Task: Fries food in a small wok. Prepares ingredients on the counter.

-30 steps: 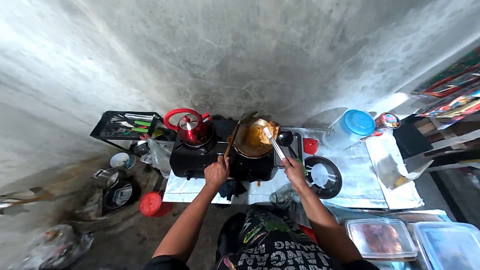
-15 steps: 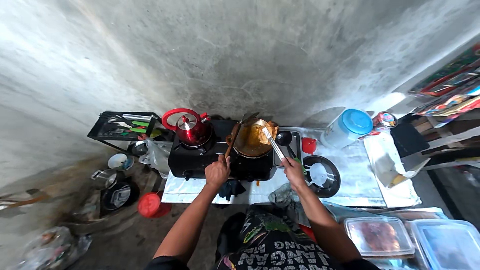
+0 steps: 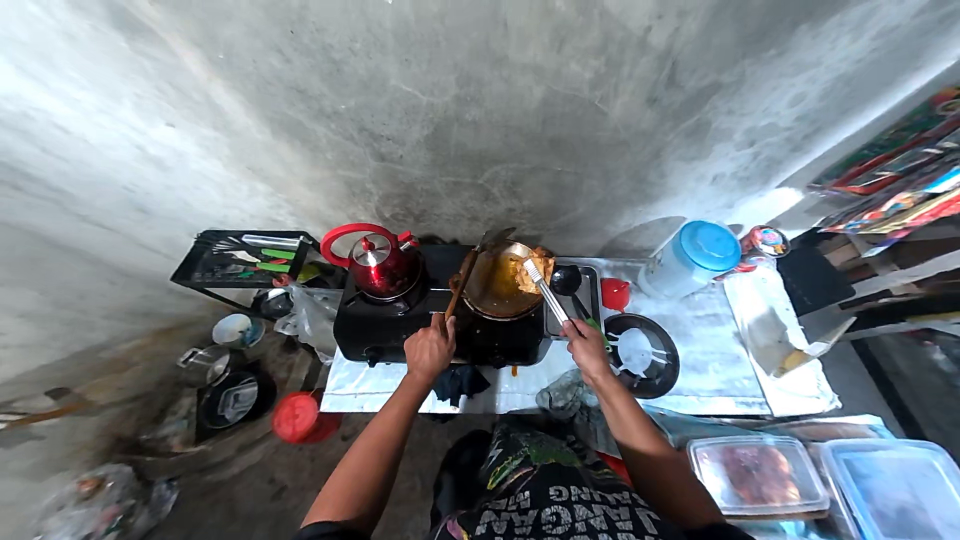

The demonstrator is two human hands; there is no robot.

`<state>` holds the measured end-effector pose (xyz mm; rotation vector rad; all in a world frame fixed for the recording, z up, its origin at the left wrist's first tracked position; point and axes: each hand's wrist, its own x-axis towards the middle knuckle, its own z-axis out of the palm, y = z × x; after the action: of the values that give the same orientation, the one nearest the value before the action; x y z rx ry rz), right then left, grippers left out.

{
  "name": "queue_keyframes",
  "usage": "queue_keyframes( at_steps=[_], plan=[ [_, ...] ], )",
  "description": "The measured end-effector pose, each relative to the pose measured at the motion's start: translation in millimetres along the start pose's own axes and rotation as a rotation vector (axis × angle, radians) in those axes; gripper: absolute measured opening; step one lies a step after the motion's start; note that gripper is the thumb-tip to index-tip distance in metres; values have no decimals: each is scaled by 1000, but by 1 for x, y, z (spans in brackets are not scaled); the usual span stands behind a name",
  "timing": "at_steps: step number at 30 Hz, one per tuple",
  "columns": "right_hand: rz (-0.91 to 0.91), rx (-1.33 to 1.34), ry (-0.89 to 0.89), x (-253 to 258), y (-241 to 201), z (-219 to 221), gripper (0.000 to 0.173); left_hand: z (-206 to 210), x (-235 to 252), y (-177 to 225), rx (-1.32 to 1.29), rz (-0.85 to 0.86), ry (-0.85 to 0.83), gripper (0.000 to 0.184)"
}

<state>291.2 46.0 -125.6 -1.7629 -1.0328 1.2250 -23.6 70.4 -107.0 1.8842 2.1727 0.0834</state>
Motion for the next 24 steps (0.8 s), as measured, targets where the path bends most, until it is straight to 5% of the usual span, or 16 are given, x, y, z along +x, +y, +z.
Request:
queue_keyframes(
  at_steps=[24],
  plan=[
    [-6,6,11,5,4,4,32,-9,2,-10,-11,-69,-154,63]
  ],
)
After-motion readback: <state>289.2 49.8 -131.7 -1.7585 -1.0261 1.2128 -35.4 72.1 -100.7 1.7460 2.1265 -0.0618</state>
